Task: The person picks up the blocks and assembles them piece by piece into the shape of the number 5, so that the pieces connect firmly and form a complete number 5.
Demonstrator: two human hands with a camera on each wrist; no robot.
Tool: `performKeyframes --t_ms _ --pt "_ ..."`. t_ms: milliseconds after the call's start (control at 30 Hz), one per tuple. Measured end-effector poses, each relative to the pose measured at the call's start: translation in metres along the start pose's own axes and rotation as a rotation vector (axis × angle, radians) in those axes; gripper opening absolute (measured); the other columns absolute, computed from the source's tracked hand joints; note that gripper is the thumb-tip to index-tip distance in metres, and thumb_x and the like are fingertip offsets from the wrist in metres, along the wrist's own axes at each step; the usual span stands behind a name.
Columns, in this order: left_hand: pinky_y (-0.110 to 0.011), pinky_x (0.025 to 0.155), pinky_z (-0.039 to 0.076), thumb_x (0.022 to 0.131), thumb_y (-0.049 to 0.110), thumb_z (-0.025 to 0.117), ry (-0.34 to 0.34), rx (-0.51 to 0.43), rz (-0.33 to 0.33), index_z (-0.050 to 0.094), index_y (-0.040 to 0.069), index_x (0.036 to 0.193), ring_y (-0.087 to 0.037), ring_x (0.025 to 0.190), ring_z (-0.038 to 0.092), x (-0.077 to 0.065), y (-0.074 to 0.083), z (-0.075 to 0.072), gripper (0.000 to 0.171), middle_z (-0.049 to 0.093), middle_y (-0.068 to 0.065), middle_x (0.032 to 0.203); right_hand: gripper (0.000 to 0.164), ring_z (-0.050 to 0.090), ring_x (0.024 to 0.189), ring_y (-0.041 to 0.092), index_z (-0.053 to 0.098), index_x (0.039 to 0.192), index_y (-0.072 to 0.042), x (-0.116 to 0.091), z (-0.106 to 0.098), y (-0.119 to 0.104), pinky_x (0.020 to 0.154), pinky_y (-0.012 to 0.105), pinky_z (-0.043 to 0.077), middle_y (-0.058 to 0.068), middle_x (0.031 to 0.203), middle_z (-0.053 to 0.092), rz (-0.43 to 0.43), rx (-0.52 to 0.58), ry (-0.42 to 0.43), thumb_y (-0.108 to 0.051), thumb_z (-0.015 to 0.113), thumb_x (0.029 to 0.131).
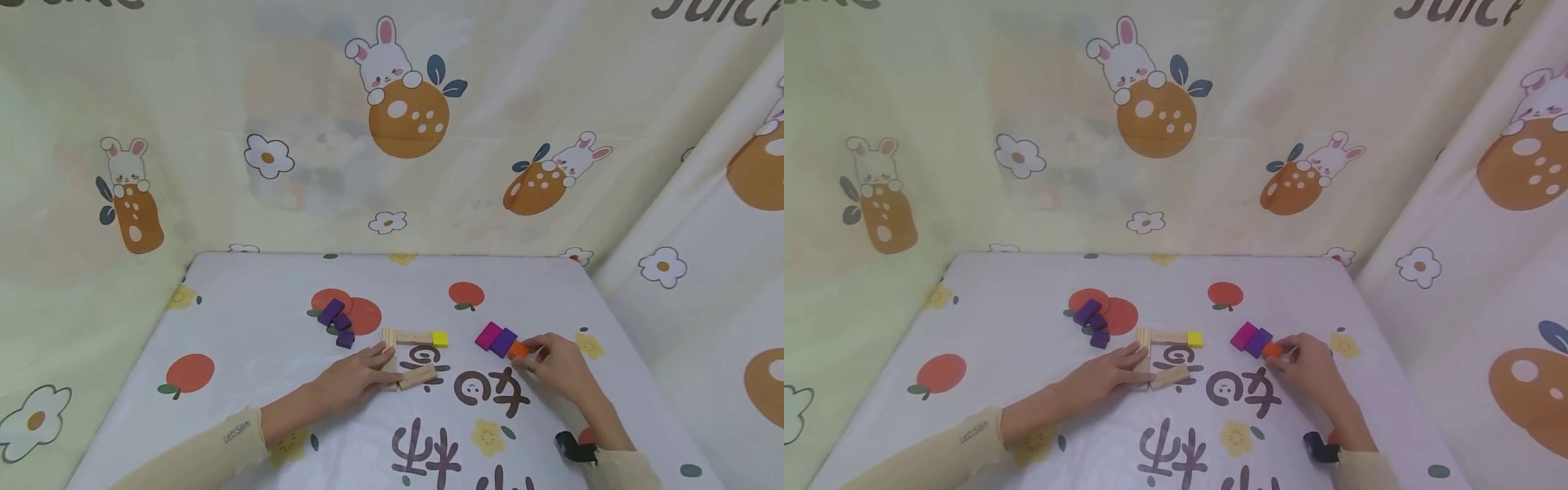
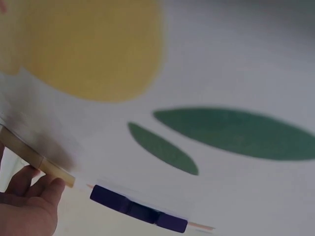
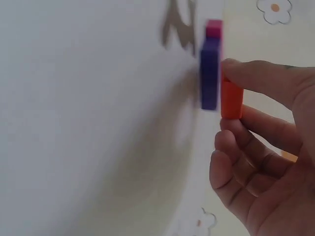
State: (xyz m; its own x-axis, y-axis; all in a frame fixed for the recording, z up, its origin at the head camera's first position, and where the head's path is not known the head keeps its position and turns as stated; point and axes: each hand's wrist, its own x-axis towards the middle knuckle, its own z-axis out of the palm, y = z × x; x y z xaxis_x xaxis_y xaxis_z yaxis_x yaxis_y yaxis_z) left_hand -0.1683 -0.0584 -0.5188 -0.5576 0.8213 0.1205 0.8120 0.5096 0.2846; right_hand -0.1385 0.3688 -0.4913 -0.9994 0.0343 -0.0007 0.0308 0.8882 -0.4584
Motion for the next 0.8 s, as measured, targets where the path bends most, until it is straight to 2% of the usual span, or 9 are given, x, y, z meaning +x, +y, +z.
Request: performKeyframes --t_ms 133,233,433,533,633,800 --pt "-0.052 0.12 0.047 0.106 0.019 0.064 -0.004 -0.006 0.0 0.068 0.029 0.144 -0.039 0.155 0.044 0.001 0.0 0.0 0.039 0.051 -0.015 0.162 0.041 0.057 0.085 0.021 0.076 0.118 0.001 0.001 -0.011 -0.004 0.06 0.022 0.043 0.014 0.102 0.07 -0.012 -0.011 0.019 -0.025 0.087 0.088" --pt "-0.052 0.121 0.046 0.107 0.019 0.063 -0.016 -0.01 -0.006 0.067 0.029 0.144 -0.038 0.156 0.042 0.001 0.0 0.0 0.039 0.05 -0.014 0.163 0.039 0.059 0.087 0.021 0.076 0.121 -0.002 0.003 -0.01 -0.015 0.061 0.022 0.046 0.014 0.108 0.071 -0.045 -0.009 -0.005 -0.022 0.087 0.089" --pt "-0.05 0.121 0.047 0.107 0.02 0.062 -0.011 -0.004 -0.014 0.067 0.029 0.144 -0.037 0.157 0.042 0.001 -0.001 -0.002 0.038 0.05 -0.014 0.163 0.039 0.057 0.088 0.018 0.077 0.122 -0.008 0.004 0.007 -0.052 0.061 0.02 0.049 0.005 0.1 0.07 -0.151 -0.014 -0.103 -0.021 0.088 0.087" --pt "-0.051 0.122 0.046 0.107 0.019 0.062 -0.014 -0.032 -0.021 0.067 0.029 0.144 -0.038 0.157 0.041 0.003 0.0 -0.002 0.038 0.049 -0.014 0.164 0.039 0.056 0.086 0.016 0.078 0.121 -0.01 0.004 0.016 -0.066 0.062 0.019 0.049 0.0 0.097 0.071 -0.165 -0.013 -0.158 -0.022 0.09 0.086" --pt "-0.051 0.123 0.044 0.108 0.02 0.061 -0.031 -0.048 -0.036 0.066 0.029 0.145 -0.037 0.158 0.039 0.004 0.001 -0.001 0.039 0.048 -0.013 0.165 0.039 0.055 0.085 0.014 0.079 0.12 -0.01 0.006 0.024 -0.076 0.062 0.019 0.049 -0.002 0.097 0.071 -0.174 -0.013 -0.204 -0.02 0.091 0.084" --pt "-0.049 0.125 0.042 0.109 0.022 0.059 -0.059 -0.02 -0.064 0.065 0.032 0.146 -0.034 0.16 0.037 0.002 0.001 0.001 0.039 0.046 -0.01 0.166 0.036 0.055 0.08 0.012 0.08 0.117 -0.011 0.009 0.041 -0.083 0.06 0.02 0.049 -0.005 0.092 0.069 -0.222 0.013 -0.271 -0.019 0.091 0.084"
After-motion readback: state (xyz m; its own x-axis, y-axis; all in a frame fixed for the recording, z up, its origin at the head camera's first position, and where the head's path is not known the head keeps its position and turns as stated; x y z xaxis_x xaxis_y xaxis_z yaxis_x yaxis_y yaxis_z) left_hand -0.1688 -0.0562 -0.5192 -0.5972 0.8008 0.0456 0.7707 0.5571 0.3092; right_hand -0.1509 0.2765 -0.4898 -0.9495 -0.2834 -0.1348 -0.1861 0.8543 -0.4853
